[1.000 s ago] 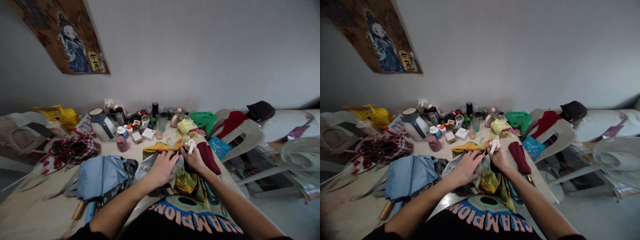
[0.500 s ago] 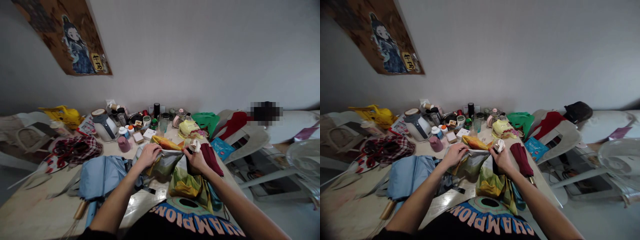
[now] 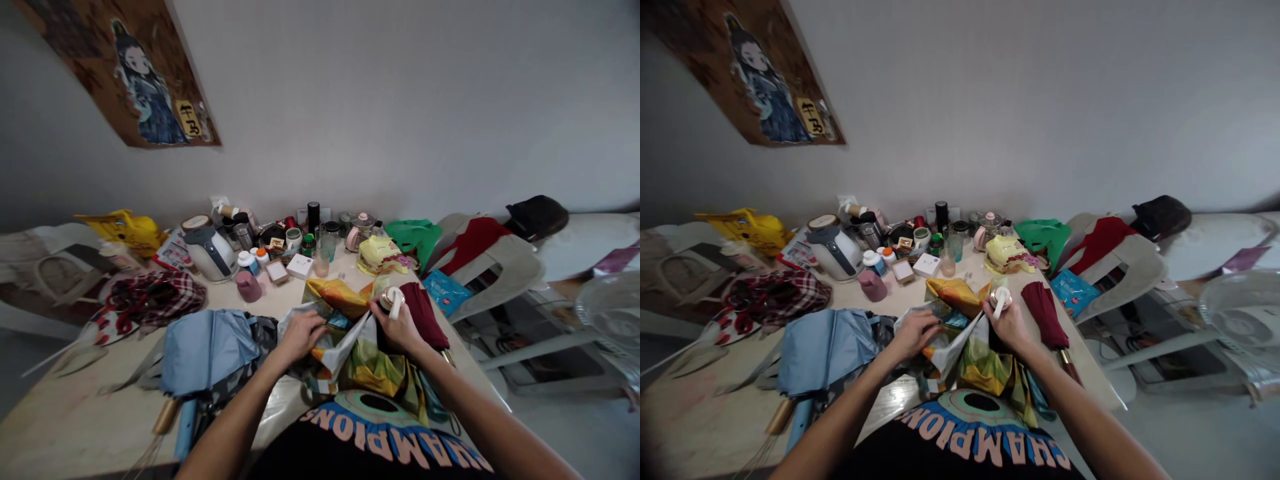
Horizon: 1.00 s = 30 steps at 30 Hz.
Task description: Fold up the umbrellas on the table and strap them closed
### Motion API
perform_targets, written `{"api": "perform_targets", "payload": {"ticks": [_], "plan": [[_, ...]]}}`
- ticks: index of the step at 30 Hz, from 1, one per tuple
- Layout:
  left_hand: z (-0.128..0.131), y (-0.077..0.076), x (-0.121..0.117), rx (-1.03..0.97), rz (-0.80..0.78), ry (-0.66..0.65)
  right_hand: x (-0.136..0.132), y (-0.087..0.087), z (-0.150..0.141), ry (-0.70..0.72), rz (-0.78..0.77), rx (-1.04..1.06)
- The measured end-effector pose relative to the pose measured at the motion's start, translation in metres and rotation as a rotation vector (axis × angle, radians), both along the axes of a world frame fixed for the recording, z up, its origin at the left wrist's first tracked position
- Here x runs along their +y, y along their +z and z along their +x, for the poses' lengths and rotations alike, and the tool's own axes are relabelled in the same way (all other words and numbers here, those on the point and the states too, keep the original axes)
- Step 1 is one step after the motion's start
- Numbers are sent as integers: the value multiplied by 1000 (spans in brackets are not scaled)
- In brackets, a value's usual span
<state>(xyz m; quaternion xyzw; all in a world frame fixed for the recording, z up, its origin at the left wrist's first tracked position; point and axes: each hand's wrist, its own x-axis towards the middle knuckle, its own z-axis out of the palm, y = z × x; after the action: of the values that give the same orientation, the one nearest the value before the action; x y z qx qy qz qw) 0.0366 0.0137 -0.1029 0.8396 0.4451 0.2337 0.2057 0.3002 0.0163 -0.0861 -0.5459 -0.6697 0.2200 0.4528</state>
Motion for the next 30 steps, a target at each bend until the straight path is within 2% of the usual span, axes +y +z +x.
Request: {"api": "perform_targets", "payload": {"ticks": [3,8,12,14,17,20,23,27,30], "plan": [[10,10,7,-47,49,122,-8,3,-8,73,70,31],[35,32,14,-21,97,-17,-14,12,-20,142,83,31],[66,31,7,-66,88,-24,-16,15,-23,213,59,20],[76,30,3,-118,60,-32,-17,14,-22,191,44,26],[72,38,-3,-260,49,-15,-18,10,-16,111,40,44],[51,46,-6,-432,127,181,-18,8,-10,68,47,40],[28,40,-5,-411,141,353,-18,8,-7,37,56,48],[16,15,1,-292,58,356,-18,10,-9,31,88,48],[16,5,7,-257,0,367,-17,11,-12,60,93,31]]}}
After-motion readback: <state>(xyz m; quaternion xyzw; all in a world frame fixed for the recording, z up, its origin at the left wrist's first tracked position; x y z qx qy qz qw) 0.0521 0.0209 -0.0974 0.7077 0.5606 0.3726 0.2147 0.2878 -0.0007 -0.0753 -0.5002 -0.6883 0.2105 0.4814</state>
